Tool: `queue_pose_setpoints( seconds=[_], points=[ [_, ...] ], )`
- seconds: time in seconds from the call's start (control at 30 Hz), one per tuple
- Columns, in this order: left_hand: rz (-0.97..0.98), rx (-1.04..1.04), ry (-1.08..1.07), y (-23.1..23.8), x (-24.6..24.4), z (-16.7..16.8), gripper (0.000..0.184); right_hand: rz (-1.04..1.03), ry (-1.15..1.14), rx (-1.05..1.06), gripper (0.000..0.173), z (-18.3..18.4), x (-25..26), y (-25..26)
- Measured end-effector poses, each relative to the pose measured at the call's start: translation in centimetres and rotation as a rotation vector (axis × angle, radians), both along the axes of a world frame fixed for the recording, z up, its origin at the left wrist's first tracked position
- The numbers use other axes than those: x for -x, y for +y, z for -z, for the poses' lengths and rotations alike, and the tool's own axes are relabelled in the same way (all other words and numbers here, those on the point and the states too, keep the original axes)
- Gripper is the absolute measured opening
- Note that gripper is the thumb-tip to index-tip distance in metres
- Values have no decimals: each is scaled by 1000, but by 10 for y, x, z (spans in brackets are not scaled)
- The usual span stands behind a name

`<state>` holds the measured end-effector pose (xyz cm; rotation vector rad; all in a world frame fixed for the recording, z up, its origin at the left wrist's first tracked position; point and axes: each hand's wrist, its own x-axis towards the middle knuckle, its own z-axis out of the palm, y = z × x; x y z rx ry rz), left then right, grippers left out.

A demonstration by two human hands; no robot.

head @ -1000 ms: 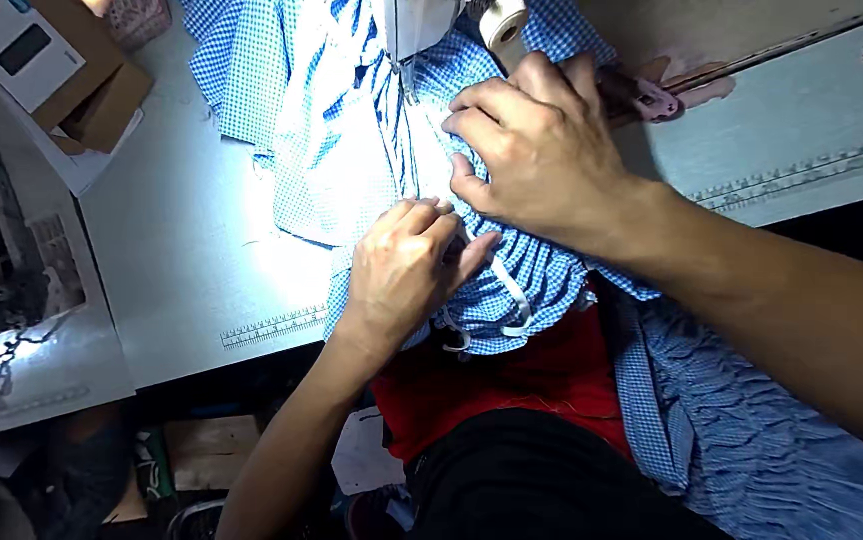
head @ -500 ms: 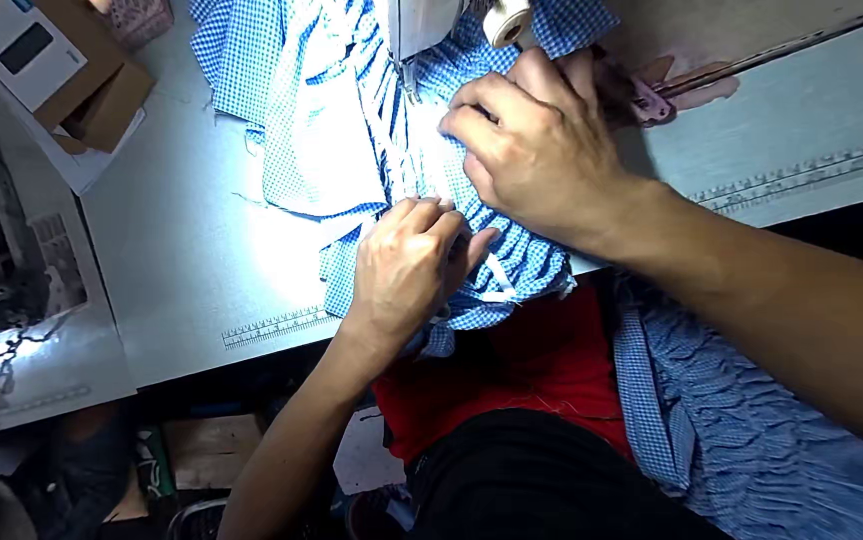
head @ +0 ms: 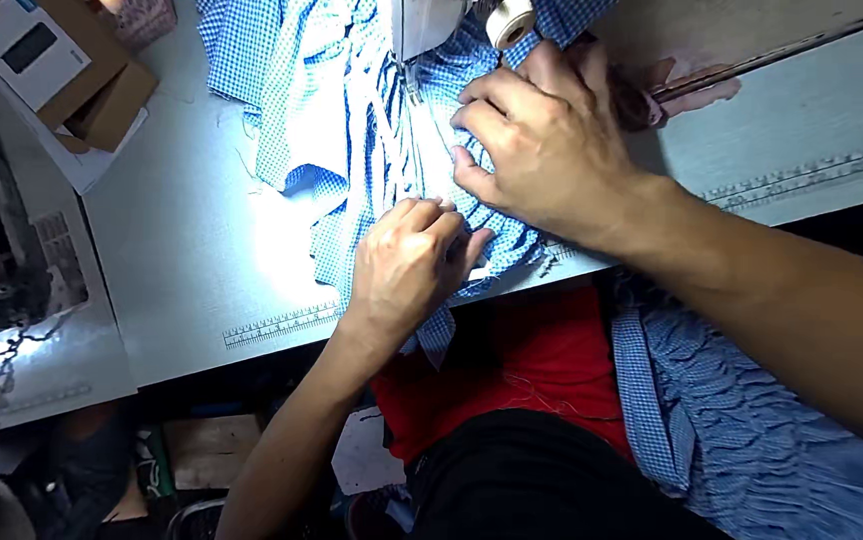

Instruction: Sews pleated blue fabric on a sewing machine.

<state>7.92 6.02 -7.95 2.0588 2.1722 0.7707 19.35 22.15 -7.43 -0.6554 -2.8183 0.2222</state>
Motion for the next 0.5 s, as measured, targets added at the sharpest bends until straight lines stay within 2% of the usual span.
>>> queue_pose_setpoints(
  seconds=[0.13, 0.23, 0.5],
  points=[
    [18, -6, 8, 2, 2, 0, 23, -49, 43, -12, 28, 2, 0, -1],
    [25, -18, 12, 0, 4, 2, 21, -14, 22, -5, 41, 2, 1, 0],
    [42, -41, 31, 6, 14, 5, 20, 72, -10, -70, 37, 2, 12, 10]
  ],
)
